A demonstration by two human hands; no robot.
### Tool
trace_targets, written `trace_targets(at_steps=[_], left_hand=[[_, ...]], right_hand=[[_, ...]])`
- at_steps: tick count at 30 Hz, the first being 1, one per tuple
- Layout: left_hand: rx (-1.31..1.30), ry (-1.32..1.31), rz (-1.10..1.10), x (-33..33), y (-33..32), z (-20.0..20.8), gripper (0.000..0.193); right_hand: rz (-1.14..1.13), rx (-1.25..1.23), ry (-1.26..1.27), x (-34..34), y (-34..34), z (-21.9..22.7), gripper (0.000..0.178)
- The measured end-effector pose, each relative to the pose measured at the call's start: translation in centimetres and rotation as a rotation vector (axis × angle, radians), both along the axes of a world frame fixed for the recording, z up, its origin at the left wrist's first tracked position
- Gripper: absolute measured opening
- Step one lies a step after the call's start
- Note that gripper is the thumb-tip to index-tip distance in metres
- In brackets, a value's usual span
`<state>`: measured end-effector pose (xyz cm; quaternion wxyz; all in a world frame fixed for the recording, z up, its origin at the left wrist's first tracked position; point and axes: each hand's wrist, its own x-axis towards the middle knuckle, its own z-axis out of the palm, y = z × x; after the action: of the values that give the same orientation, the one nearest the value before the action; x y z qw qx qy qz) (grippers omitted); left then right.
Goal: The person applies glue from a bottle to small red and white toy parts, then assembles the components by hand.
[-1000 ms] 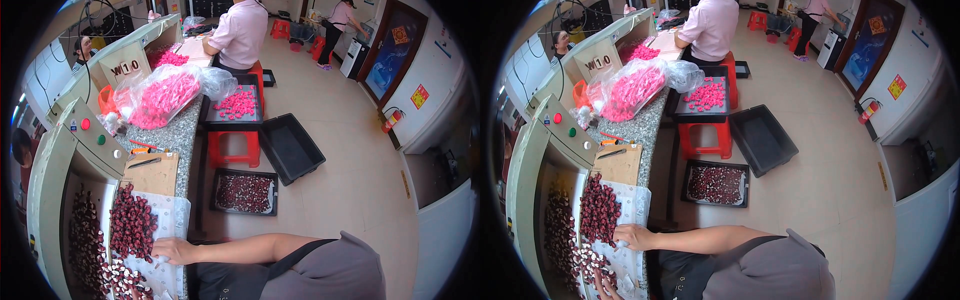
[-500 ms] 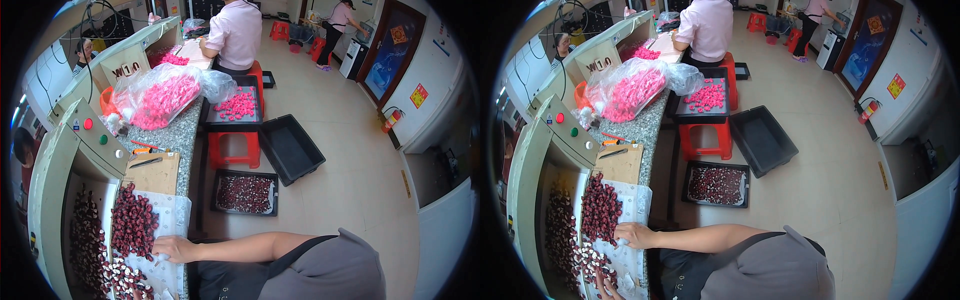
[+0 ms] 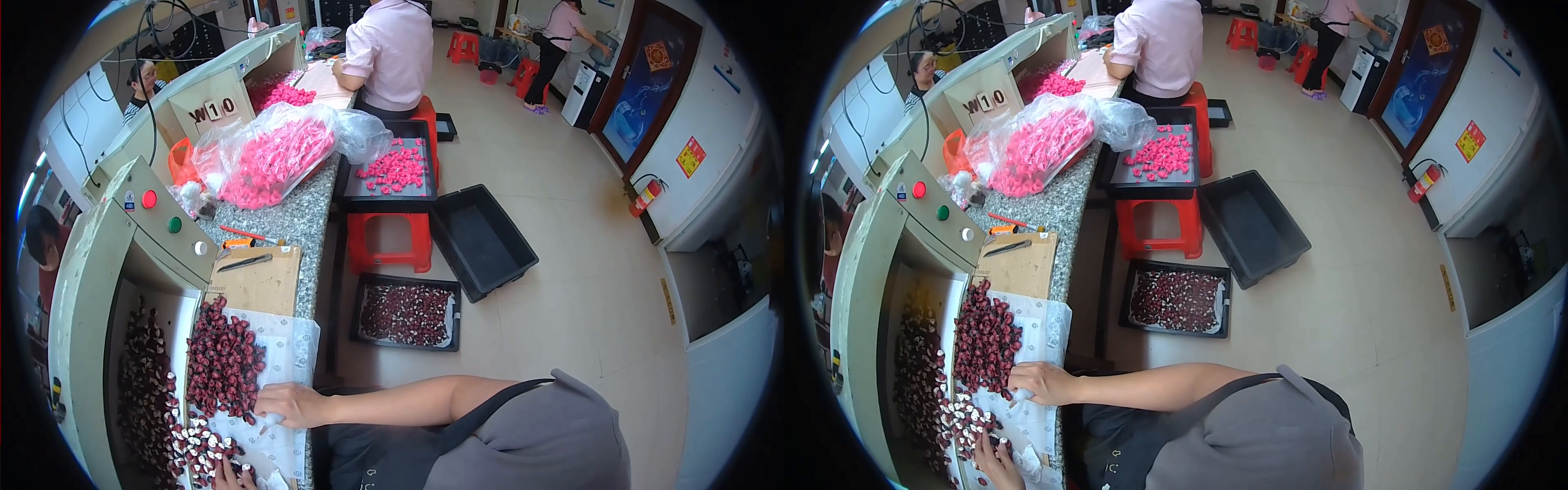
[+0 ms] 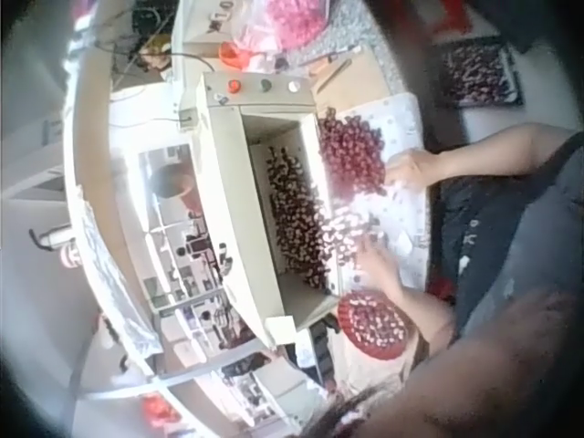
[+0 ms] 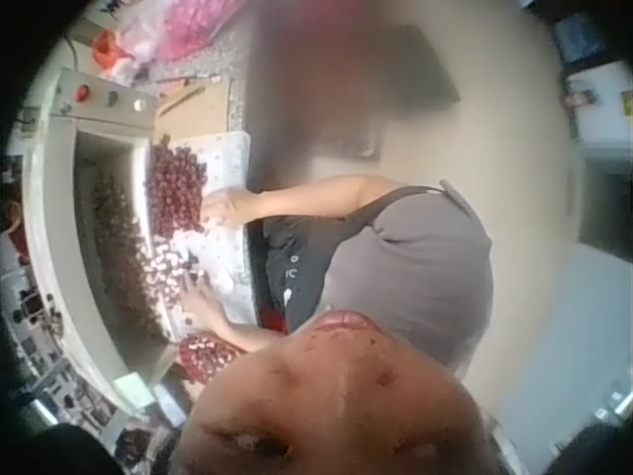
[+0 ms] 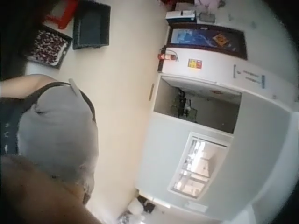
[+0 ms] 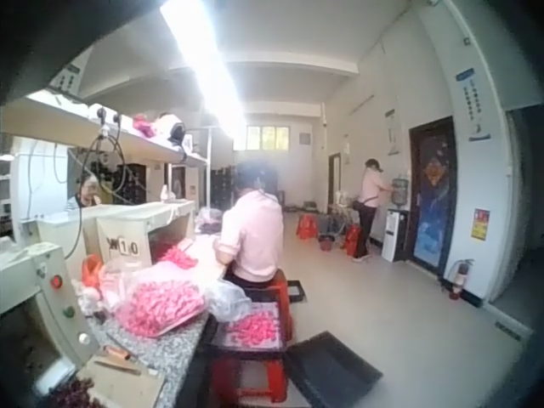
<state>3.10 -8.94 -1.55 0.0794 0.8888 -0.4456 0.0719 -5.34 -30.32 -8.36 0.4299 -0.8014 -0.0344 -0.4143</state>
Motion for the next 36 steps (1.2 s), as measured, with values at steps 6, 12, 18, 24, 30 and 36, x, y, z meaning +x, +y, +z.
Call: trace_targets(at_steps=[6, 12, 18, 24, 30, 36], left_hand=[[-0.089, -0.001, 0.073, 0.4, -0.2, -0.6, 0.029], [0.006, 0.067, 0.167, 0.8, -1.4, 0.6, 0.032], [0.088, 0.075, 0.18, 1.8, -1.6, 0.1, 0.033], [0.123, -0.001, 0.149, 1.8, -1.7, 0.1, 0.034], [0.015, 0.017, 0.134, 1.4, -1.9, -0.4, 0.027], [0.154, 0.009, 0.222, 1.7, -1.9, 0.0, 0.026]], right_hand=[[0.008, 0.002, -0.001, -0.1, 0.0, -0.2, 0.021], [-0.006, 0.003, 0.007, 0.0, -0.1, -0.2, 0.022], [0.01, 0.016, -0.02, 0.1, -0.2, -0.1, 0.021], [0.04, 0.003, 0.001, -0.2, -0.4, 0.2, 0.023], [0.04, 0.021, 0.008, -0.1, -0.1, -0.1, 0.025], [0.037, 0.012, 0.019, 0.1, 0.0, -0.4, 0.025]])
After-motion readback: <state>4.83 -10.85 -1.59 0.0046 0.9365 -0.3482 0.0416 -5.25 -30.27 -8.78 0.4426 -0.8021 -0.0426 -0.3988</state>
